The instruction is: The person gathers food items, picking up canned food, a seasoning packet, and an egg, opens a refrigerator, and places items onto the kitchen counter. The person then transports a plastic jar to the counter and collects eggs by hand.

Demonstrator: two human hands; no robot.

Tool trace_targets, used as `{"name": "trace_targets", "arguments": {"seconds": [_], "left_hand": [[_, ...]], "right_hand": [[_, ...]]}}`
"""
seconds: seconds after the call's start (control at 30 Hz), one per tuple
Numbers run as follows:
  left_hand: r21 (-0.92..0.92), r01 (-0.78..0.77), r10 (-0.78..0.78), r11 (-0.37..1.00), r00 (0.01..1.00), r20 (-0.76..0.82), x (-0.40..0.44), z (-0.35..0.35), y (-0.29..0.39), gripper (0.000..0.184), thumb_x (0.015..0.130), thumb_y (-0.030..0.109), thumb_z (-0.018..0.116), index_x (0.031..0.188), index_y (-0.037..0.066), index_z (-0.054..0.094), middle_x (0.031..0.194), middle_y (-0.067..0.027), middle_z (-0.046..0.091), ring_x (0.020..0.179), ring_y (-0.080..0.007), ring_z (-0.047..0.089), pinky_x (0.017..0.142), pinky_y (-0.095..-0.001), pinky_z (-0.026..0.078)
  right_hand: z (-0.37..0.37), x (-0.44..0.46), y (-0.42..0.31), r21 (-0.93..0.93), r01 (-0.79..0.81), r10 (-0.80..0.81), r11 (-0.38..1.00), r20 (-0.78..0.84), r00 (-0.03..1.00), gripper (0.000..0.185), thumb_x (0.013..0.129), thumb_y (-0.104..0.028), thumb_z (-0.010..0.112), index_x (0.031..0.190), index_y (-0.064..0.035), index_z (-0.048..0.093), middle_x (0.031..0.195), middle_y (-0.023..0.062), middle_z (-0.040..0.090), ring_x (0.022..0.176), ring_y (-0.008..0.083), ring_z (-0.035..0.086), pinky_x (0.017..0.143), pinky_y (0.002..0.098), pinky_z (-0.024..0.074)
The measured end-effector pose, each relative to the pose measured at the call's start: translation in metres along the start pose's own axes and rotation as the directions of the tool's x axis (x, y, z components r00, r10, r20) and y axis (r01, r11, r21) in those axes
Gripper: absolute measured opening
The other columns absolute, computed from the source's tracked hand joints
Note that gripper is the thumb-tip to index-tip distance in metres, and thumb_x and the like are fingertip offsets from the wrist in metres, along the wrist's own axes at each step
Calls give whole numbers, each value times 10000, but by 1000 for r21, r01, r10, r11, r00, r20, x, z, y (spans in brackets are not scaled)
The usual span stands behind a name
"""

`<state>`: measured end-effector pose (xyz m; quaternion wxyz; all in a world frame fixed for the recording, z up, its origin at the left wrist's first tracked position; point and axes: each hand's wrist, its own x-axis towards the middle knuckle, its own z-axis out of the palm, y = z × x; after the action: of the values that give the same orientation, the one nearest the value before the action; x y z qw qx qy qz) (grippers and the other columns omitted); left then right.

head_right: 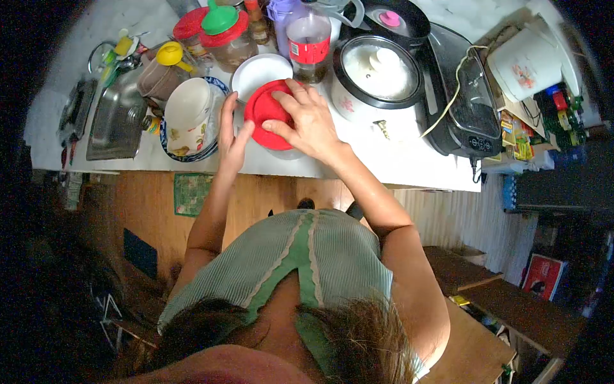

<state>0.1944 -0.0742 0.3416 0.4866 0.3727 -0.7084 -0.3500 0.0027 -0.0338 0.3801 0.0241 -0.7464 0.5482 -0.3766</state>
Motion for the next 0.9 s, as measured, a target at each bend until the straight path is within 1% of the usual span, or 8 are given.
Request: {"name": "trace_targets", "arguments": {"seconds": [0.03,0.13,0.3,0.5,0.57,0.77,0.87,0.9], "left_hand": [[243,-182,180,953,983,29,1,-1,14,717,817,354,628,1373,11,331,1391,-238,319,1292,-345,308,1048,-450,258],[449,-366,340,816,930,139,2,8,55,723,773,375,657,1340,13,391,1421,-265,249,1312,-439,215,1057,-531,188],[394,-575,508,717,818,270,0,66,86,633,768,367,669,1295,82,466,1403,-262,300,1317,-464,224,1043,-603,177],[30,-701,642,713,669,375,-15,171,120,555,744,201,702,1240,55,500,1386,-258,326,1275,-456,317,1029,-534,301],[-113,-654,622,748,631,464,-21,214,137,520,718,102,710,1194,21,519,1383,-284,327,1263,-435,358,1038,-484,311],[-270,-656,647,704,437,625,-42,391,194,447,737,98,695,1156,38,553,1382,-229,361,1242,-399,391,1011,-451,333],[-359,-597,633,718,344,693,-72,487,226,463,725,111,701,1160,60,552,1404,-219,336,1267,-394,357,1030,-446,310],[-398,-592,646,701,291,705,-83,518,240,481,712,96,700,1166,63,545,1407,-219,319,1274,-401,339,1033,-462,303]], "right_hand": [[-7,-4,0,57,-16,16,998,-5,1000,530,789,-403,656,1180,-53,581,1299,202,477,1147,376,462,961,446,376],[-19,-26,9,47,-19,24,999,-93,995,519,790,-366,671,1188,-48,576,1304,214,468,1145,380,462,958,457,374],[-56,-71,22,36,-145,149,989,-160,976,440,762,-250,684,1150,-72,580,1296,223,460,1147,377,458,953,463,375],[-143,-145,65,-52,-245,220,968,-291,931,337,751,-156,677,1066,-67,595,1206,199,529,1036,357,539,871,419,450],[-182,-185,89,-138,-324,286,936,-239,928,302,785,-176,662,1057,-62,600,1195,182,543,1036,336,547,867,415,451],[-300,-337,166,-258,-537,530,803,-101,842,294,744,-142,660,1017,-51,600,943,134,612,916,337,593,771,435,467],[-359,-405,181,-290,-736,755,611,-64,652,317,742,-136,661,1041,-52,599,928,148,619,892,349,600,752,435,472],[-383,-419,182,-289,-819,853,495,-18,521,356,737,-127,672,1075,-48,591,945,169,623,896,363,596,760,437,474]]}}
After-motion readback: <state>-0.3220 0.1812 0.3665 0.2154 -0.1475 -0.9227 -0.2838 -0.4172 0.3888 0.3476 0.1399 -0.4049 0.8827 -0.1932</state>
